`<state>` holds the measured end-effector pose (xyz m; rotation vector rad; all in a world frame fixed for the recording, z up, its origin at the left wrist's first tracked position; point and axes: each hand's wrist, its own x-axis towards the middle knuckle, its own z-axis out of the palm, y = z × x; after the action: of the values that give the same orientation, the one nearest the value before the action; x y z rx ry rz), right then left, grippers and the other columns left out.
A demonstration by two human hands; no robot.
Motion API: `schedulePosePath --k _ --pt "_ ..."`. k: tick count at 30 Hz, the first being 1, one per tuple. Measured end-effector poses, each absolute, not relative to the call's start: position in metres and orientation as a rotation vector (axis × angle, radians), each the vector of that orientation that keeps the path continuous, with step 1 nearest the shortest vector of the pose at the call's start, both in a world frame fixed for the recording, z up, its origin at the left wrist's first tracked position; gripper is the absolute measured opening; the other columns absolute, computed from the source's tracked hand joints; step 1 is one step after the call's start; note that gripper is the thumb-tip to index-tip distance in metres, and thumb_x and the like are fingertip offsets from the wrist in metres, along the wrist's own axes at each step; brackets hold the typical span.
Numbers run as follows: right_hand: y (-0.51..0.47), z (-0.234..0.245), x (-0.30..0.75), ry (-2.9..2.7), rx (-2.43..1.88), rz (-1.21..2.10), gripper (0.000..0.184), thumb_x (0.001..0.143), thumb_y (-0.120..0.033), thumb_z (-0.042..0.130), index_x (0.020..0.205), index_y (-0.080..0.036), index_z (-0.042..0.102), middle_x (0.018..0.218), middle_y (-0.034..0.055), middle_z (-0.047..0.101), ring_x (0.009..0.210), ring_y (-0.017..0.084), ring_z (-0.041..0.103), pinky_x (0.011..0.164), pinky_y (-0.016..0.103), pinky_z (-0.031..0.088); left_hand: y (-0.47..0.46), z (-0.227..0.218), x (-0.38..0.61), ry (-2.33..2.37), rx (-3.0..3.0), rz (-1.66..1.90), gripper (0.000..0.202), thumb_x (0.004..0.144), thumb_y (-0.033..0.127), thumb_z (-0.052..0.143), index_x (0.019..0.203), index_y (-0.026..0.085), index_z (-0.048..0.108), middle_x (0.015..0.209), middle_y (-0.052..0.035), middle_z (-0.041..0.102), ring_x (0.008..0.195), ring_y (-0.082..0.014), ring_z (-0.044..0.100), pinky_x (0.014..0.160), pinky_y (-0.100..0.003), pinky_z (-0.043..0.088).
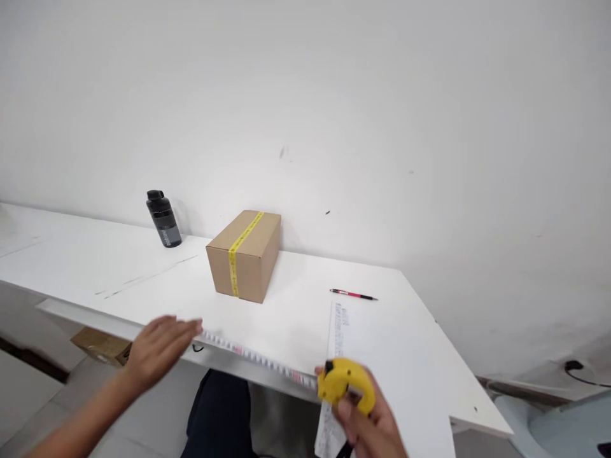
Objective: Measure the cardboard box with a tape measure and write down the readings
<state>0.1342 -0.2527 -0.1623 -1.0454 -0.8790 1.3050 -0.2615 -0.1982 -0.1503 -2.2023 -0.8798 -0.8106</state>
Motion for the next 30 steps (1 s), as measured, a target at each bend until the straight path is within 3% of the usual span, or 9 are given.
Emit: schedulePosePath --k 2,3,4,8,14,21,24,27,30 --pt "-0.226 -0.140 0.136 -0.839 -0.978 1.350 0.047 0.068 -0.040 0.089 0.110 -0.028 0.071 0.116 0.0114 0.076 0.054 0.015 0.053 0.055 0.036 0.050 -0.167 -0.106 -0.281 -0.928 -2.102 -0.731 0.032 0.097 0.012 0.055 0.124 0.026 0.065 0.115 -0.0041 0.078 0.098 -0.0186 0.072 0.090 -0.038 0.050" --pt "-0.210 -0.127 0.135 -0.866 -0.938 1.361 0.044 0.068 -0.037 0.089 0.107 -0.026 0.071 0.116 0.0114 0.076 0.053 0.011 0.047 0.054 0.033 0.047 -0.151 -0.086 -0.287 -1.051 -2.049 -0.683 0.024 0.098 0.018 0.057 0.116 0.028 0.069 0.112 -0.0021 0.079 0.095 -0.0184 0.072 0.085 -0.036 0.049" --pt "-0.193 -0.114 0.132 -0.905 -0.892 1.371 0.045 0.066 -0.033 0.091 0.105 -0.025 0.070 0.113 0.0105 0.077 0.054 0.010 0.044 0.053 0.031 0.044 -0.135 -0.069 -0.290 -1.206 -1.991 -0.633 0.018 0.099 0.025 0.057 0.109 0.029 0.071 0.111 -0.0013 0.079 0.094 -0.0192 0.072 0.081 -0.035 0.048" --pt "-0.128 -0.071 0.114 -1.032 -0.719 1.369 0.036 0.064 -0.026 0.086 0.095 -0.026 0.066 0.106 0.0051 0.073 0.056 0.009 0.040 0.049 0.028 0.033 -0.084 -0.030 -0.294 -1.356 -1.995 -0.526 0.030 0.103 0.032 0.043 0.107 0.023 0.072 0.118 -0.0099 0.076 0.098 -0.0256 0.071 0.083 -0.041 0.045" --pt "-0.062 -0.052 0.090 -1.023 -0.723 1.334 0.032 0.055 -0.017 0.076 0.083 -0.023 0.062 0.071 -0.0048 0.057 0.055 0.008 0.040 0.048 0.025 0.026 -0.056 -0.015 -0.295 -1.387 -2.140 -0.311 0.036 0.102 0.031 0.038 0.098 0.021 0.072 0.108 -0.0129 0.076 0.088 -0.0252 0.070 0.081 -0.041 0.044" --pt "-0.034 -0.058 0.076 -1.023 -0.767 1.337 0.032 0.052 -0.018 0.070 0.080 -0.022 0.057 0.065 -0.0066 0.052 0.052 0.008 0.040 0.047 0.023 0.022 -0.054 -0.019 -0.284 -1.399 -2.219 -0.257 0.042 0.095 0.014 0.037 0.123 0.021 0.068 0.131 -0.0131 0.069 0.100 -0.0260 0.071 0.087 -0.041 0.046" --pt "-0.034 -0.062 0.070 -1.040 -0.775 1.341 0.031 0.053 -0.019 0.069 0.081 -0.022 0.056 0.066 -0.0062 0.052 0.053 0.008 0.041 0.048 0.024 0.022 -0.055 -0.020 -0.278 -1.465 -2.213 -0.278 0.047 0.091 0.010 0.037 0.125 0.020 0.067 0.131 -0.0120 0.068 0.103 -0.0261 0.070 0.087 -0.040 0.048" --pt "-0.035 -0.064 0.062 -1.063 -0.764 1.339 0.030 0.054 -0.019 0.069 0.081 -0.022 0.057 0.067 -0.0062 0.053 0.054 0.008 0.041 0.049 0.024 0.022 -0.058 -0.017 -0.267 -1.555 -2.188 -0.311 0.044 0.091 0.015 0.038 0.122 0.020 0.069 0.127 -0.0099 0.070 0.096 -0.0247 0.071 0.079 -0.037 0.049" --pt "-0.037 -0.061 0.053 -1.097 -0.756 1.343 0.032 0.054 -0.018 0.069 0.085 -0.023 0.061 0.067 -0.0063 0.055 0.055 0.009 0.042 0.051 0.025 0.023 -0.062 -0.014 -0.251 -1.638 -2.168 -0.354 0.040 0.096 0.029 0.037 0.119 0.022 0.069 0.121 -0.0070 0.071 0.086 -0.0212 0.071 0.068 -0.033 0.048"
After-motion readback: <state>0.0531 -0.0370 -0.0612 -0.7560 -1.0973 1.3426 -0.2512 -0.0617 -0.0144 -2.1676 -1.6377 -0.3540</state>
